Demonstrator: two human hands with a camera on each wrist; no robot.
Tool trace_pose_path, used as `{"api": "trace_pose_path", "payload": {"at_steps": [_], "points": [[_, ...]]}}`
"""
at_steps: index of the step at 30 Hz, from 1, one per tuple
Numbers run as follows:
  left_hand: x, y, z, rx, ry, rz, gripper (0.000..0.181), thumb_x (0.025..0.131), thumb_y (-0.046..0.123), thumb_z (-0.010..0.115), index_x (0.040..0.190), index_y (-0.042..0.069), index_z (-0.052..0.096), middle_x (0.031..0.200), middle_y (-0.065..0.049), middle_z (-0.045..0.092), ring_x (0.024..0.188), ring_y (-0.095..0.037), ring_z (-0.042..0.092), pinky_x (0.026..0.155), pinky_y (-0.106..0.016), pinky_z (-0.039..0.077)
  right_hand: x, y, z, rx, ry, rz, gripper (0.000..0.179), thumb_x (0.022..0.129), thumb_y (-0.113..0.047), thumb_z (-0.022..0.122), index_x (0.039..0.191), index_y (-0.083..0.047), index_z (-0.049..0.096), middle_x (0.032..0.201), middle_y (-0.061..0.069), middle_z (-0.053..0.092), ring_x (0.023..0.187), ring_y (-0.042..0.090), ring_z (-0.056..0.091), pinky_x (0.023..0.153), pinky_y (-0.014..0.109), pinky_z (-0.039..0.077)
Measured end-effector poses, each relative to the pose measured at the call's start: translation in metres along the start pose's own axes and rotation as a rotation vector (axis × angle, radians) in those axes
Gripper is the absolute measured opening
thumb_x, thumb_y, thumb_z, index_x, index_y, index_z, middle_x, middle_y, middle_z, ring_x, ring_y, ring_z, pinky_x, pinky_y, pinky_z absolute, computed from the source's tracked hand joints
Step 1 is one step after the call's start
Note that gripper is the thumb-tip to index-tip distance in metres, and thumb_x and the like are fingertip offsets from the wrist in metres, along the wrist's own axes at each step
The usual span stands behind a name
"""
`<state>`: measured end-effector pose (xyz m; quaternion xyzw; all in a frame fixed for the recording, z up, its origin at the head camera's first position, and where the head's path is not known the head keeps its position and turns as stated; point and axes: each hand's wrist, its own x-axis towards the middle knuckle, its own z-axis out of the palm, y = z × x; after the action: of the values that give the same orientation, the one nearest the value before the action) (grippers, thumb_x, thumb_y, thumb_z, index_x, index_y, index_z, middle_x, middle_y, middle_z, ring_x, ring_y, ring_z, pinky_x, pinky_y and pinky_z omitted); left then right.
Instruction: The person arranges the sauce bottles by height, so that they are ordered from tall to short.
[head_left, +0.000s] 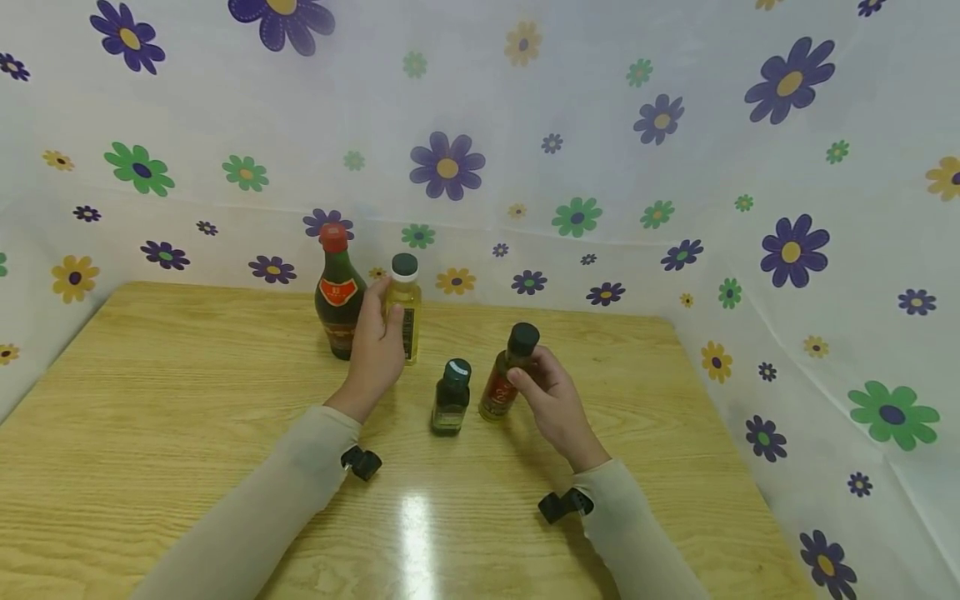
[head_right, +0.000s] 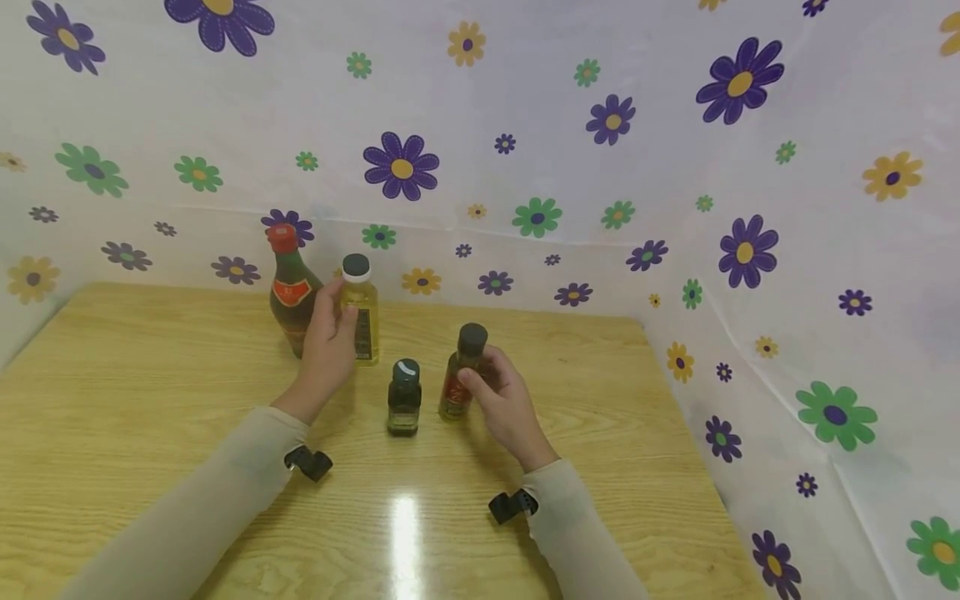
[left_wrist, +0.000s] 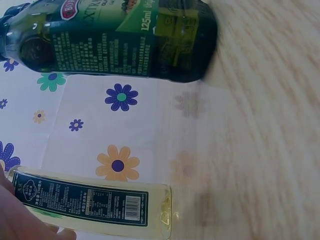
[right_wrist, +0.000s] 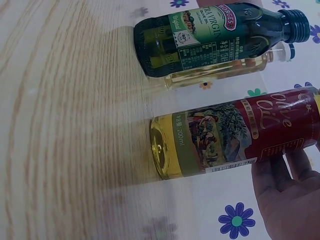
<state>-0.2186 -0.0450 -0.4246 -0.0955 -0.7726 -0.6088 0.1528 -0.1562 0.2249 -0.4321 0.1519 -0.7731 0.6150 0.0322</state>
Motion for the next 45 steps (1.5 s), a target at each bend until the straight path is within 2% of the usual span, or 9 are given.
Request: {"api": "trace_pose_path", "payload": {"at_steps": [11, 20, 26, 34, 39, 43, 45], "points": [[-0.001, 0.000, -0.001, -0.007, 0.010, -0.002, 0.049, 0.113, 0.015, 0.040, 0.159, 0.005, 0.029, 0.167, -0.013, 0.029, 0.156, -0.026, 0.023, 0.128, -0.046, 0.019, 0.001, 0.000, 0.000, 0.007, -0.010, -0.005, 0.033, 0.106, -0.016, 0.060, 0.139, -0.009, 0.056, 0.137, 0.012, 0.059, 0.127, 0.024, 0.058, 0.110, 0.053, 0.047], [-0.001, -0.002, 0.000, -0.010, 0.035, 0.017, 0.048, 0.113, 0.016, 0.040, 0.159, 0.005, 0.030, 0.166, -0.012, 0.030, 0.155, -0.025, 0.025, 0.127, -0.046, 0.022, 0.003, 0.000, 0.002, 0.020, -0.015, -0.035, 0.030, 0.106, -0.015, 0.060, 0.135, -0.007, 0.057, 0.131, 0.011, 0.060, 0.125, 0.024, 0.059, 0.108, 0.042, 0.049], [-0.002, -0.002, 0.000, -0.014, 0.043, 0.008, 0.048, 0.113, 0.017, 0.039, 0.160, 0.009, 0.031, 0.167, -0.009, 0.030, 0.155, -0.024, 0.025, 0.127, -0.046, 0.023, 0.003, 0.000, 0.002, 0.020, -0.010, -0.030, 0.031, 0.106, -0.017, 0.061, 0.135, -0.008, 0.057, 0.132, 0.010, 0.060, 0.126, 0.022, 0.059, 0.109, 0.046, 0.048], [-0.004, -0.002, 0.001, -0.021, 0.053, 0.011, 0.049, 0.113, 0.017, 0.039, 0.161, 0.010, 0.030, 0.168, -0.007, 0.029, 0.156, -0.022, 0.024, 0.127, -0.045, 0.022, 0.002, 0.001, 0.002, 0.026, -0.015, -0.026, 0.030, 0.106, -0.016, 0.060, 0.135, -0.008, 0.057, 0.132, 0.010, 0.060, 0.125, 0.022, 0.059, 0.107, 0.037, 0.049], [-0.007, -0.005, 0.000, -0.086, 0.020, 0.033, 0.057, 0.113, 0.024, 0.039, 0.165, 0.008, 0.020, 0.171, -0.009, 0.020, 0.157, -0.020, 0.019, 0.127, -0.044, 0.021, 0.002, 0.001, 0.001, 0.009, -0.009, -0.012, 0.032, 0.106, -0.018, 0.060, 0.137, -0.009, 0.056, 0.135, 0.010, 0.060, 0.127, 0.023, 0.059, 0.110, 0.046, 0.048], [-0.013, -0.006, -0.003, -0.138, -0.034, 0.030, 0.065, 0.113, 0.030, 0.039, 0.167, 0.009, 0.008, 0.173, -0.008, 0.011, 0.158, -0.018, 0.013, 0.128, -0.044, 0.018, 0.000, 0.000, 0.001, 0.006, -0.002, 0.008, 0.033, 0.107, -0.019, 0.060, 0.138, -0.010, 0.056, 0.139, 0.011, 0.059, 0.130, 0.026, 0.057, 0.111, 0.053, 0.045], [-0.020, 0.005, -0.008, -0.143, -0.064, 0.003, 0.065, 0.114, 0.027, 0.039, 0.167, 0.009, 0.005, 0.173, -0.008, 0.009, 0.159, -0.019, 0.011, 0.128, -0.045, 0.018, 0.000, 0.000, 0.000, 0.006, 0.002, 0.010, 0.032, 0.107, -0.019, 0.060, 0.137, -0.010, 0.056, 0.139, 0.010, 0.059, 0.130, 0.027, 0.057, 0.112, 0.054, 0.045]]}}
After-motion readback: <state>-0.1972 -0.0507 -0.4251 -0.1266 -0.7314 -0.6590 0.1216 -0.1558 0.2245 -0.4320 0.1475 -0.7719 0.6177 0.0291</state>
